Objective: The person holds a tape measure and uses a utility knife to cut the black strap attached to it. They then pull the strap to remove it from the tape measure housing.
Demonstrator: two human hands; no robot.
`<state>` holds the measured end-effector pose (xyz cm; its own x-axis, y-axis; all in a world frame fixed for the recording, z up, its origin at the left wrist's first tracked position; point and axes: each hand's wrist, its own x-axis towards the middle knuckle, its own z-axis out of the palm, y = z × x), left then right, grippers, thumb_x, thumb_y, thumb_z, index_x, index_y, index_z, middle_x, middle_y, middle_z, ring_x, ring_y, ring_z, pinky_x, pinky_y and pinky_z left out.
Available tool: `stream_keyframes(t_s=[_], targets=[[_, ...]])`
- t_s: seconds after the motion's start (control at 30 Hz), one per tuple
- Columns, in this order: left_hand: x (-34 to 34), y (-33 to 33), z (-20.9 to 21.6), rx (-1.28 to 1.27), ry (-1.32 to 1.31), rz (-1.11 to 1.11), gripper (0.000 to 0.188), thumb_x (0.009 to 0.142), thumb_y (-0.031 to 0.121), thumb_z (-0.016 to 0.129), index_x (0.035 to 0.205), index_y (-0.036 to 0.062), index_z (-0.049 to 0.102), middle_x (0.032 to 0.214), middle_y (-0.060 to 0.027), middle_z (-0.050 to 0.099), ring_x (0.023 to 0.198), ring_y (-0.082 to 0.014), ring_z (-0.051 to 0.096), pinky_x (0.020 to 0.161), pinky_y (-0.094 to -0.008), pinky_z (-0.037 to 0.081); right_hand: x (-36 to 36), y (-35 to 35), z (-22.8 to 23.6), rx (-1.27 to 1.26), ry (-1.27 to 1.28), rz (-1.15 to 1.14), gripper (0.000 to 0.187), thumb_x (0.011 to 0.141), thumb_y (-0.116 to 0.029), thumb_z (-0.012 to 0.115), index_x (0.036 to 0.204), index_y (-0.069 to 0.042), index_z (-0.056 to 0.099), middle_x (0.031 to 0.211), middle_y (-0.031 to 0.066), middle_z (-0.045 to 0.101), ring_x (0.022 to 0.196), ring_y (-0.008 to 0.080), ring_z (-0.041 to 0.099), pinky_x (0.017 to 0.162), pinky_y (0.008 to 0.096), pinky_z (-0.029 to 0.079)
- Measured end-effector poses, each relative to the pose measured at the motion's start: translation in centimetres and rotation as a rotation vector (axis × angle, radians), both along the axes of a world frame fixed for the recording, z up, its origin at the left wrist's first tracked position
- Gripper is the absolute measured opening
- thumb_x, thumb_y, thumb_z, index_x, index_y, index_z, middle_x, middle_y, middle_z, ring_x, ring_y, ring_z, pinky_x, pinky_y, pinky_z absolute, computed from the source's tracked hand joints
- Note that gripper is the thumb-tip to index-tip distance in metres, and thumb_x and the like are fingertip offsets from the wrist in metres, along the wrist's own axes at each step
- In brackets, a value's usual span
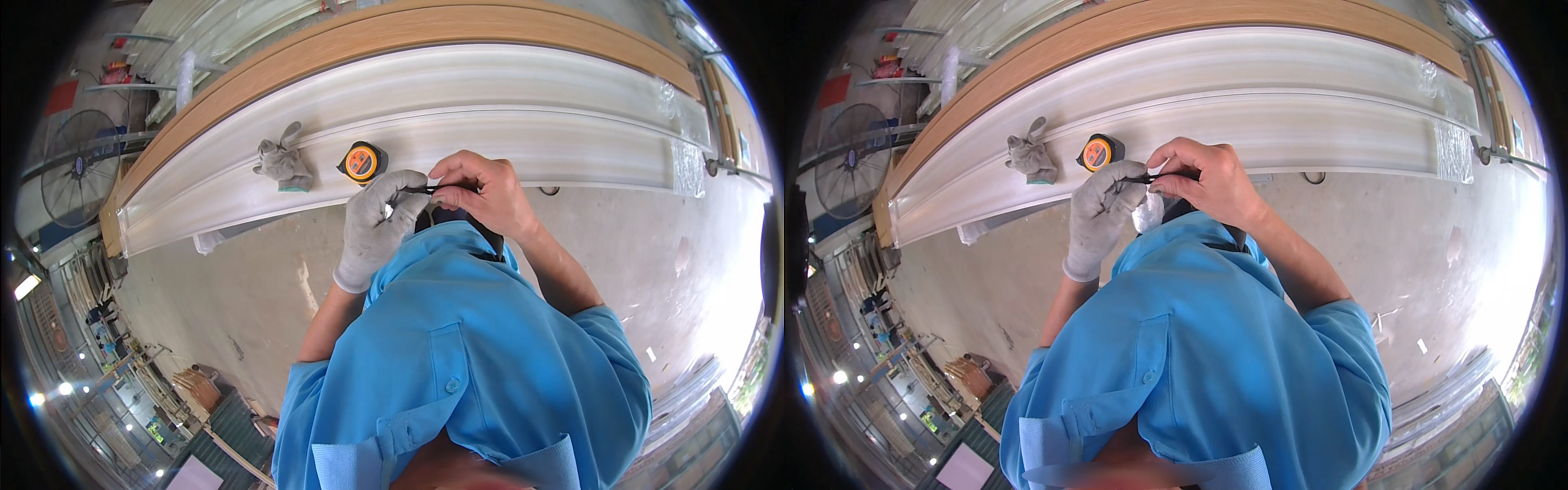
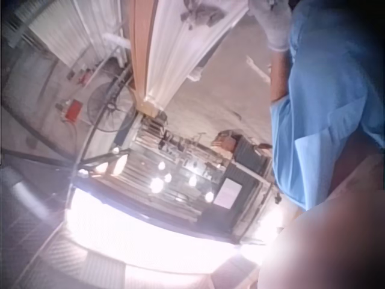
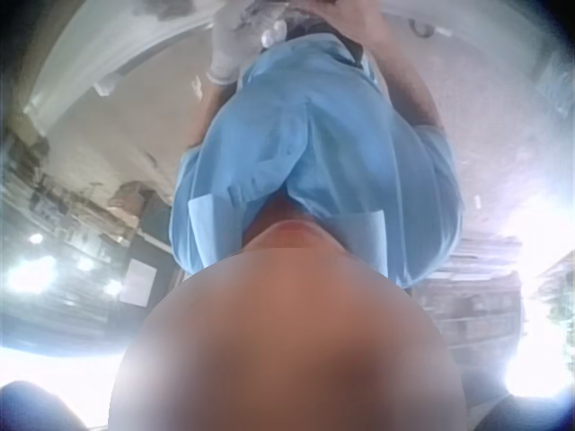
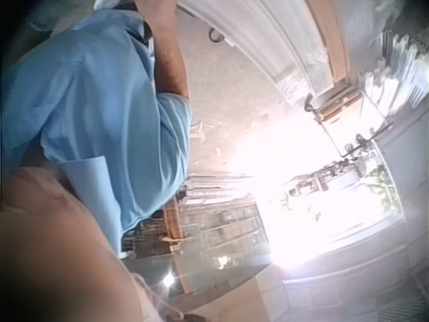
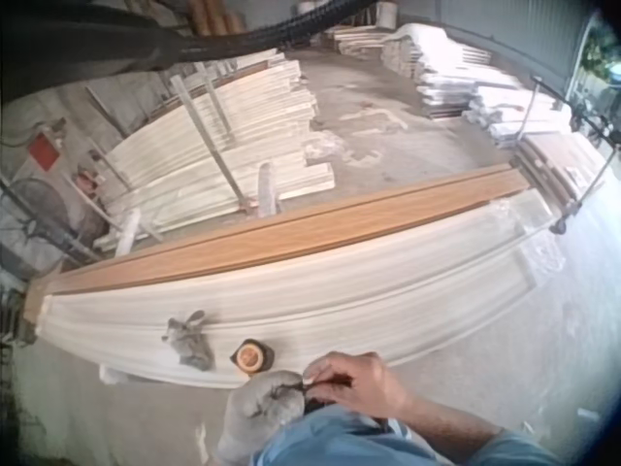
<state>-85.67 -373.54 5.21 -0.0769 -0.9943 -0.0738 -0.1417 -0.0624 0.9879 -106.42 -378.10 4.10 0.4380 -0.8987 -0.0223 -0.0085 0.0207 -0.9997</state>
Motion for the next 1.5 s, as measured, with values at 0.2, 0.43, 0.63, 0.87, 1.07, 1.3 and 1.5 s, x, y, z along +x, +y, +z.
stream_keyframes(t_s=[0.2,0.43,0.63,0.87,1.07,1.3,1.5], targets=[[0.0,-0.3,1.0,-0.124,-0.334,-0.035,0.014,0.092,0.01,0.073,0.103,0.0015,0.069,0.084,-0.0112,0.067,0.074,-0.0223,0.065,0.07,-0.0333,0.052,0.3,0.0,-0.9,-0.439,0.172,-0.019,0.017,0.088,0.001,0.077,0.104,-0.002,0.073,0.087,0.01,0.076,0.079,0.0181,0.074,0.071,0.0289,0.059],[1.7,-1.6,0.1,-0.268,-0.644,0.064,0.034,0.088,0.015,0.081,0.116,0.0025,0.067,0.111,-0.0149,0.068,0.095,-0.0285,0.068,0.085,-0.0398,0.055,0.1,-0.1,-2.5,-0.336,0.134,-0.064,0.01,0.09,0.003,0.071,0.099,0.001,0.07,0.087,0.0098,0.073,0.076,0.0166,0.07,0.069,0.0292,0.057],[4.6,-4.6,-2.8,-0.132,-1.074,-0.041,0.073,0.076,0.02,0.089,0.14,0.0067,0.058,0.133,-0.0193,0.062,0.109,-0.0399,0.065,0.095,-0.0495,0.054,-1.1,-1.2,-3.3,-0.173,0.098,-0.123,0.008,0.091,-0.001,0.072,0.098,0.002,0.069,0.082,0.0098,0.071,0.073,0.0171,0.069,0.069,0.0291,0.055],[5.1,-5.0,-4.1,0.296,0.07,-0.071,0.086,0.078,0.017,0.089,0.152,0.0087,0.046,0.138,-0.0158,0.061,0.107,-0.0303,0.071,0.086,-0.042,0.059,-1.9,-1.1,-3.3,0.098,-0.144,-0.108,0.005,0.097,-0.002,0.069,0.1,0.002,0.068,0.082,0.0038,0.068,0.072,0.0074,0.062,0.067,0.0252,0.053],[1.5,-4.4,-1.9,0.383,0.685,-0.284,0.111,0.069,0.004,0.092,0.161,0.0083,0.031,0.139,-0.0104,0.059,0.107,-0.0235,0.069,0.091,-0.035,0.061,-2.7,-1.0,-2.6,0.174,-0.288,-0.1,0.005,0.101,-0.003,0.064,0.103,0.001,0.067,0.084,0.0023,0.067,0.073,0.0059,0.059,0.064,0.023,0.05],[-1.1,-4.2,0.8,0.319,0.32,-0.217,0.11,0.064,0.005,0.095,0.158,0.005,0.037,0.128,-0.0089,0.065,0.113,-0.0184,0.065,0.091,-0.0326,0.059,-4.6,-0.3,-1.3,0.231,-0.234,-0.125,0.005,0.1,-0.005,0.066,0.103,-0.001,0.068,0.083,0.0,0.065,0.068,0.0038,0.054,0.059,0.0211,0.044],[-2.4,-3.2,-0.2,0.439,0.796,-0.231,0.074,0.095,0.027,0.075,0.155,0.0052,0.038,0.122,-0.0164,0.066,0.099,-0.0281,0.072,0.082,-0.0399,0.063,-6.3,-0.2,-1.0,0.215,-0.219,-0.112,0.006,0.099,-0.005,0.066,0.103,-0.002,0.068,0.081,0.0005,0.065,0.067,0.004,0.052,0.058,0.0212,0.042]])
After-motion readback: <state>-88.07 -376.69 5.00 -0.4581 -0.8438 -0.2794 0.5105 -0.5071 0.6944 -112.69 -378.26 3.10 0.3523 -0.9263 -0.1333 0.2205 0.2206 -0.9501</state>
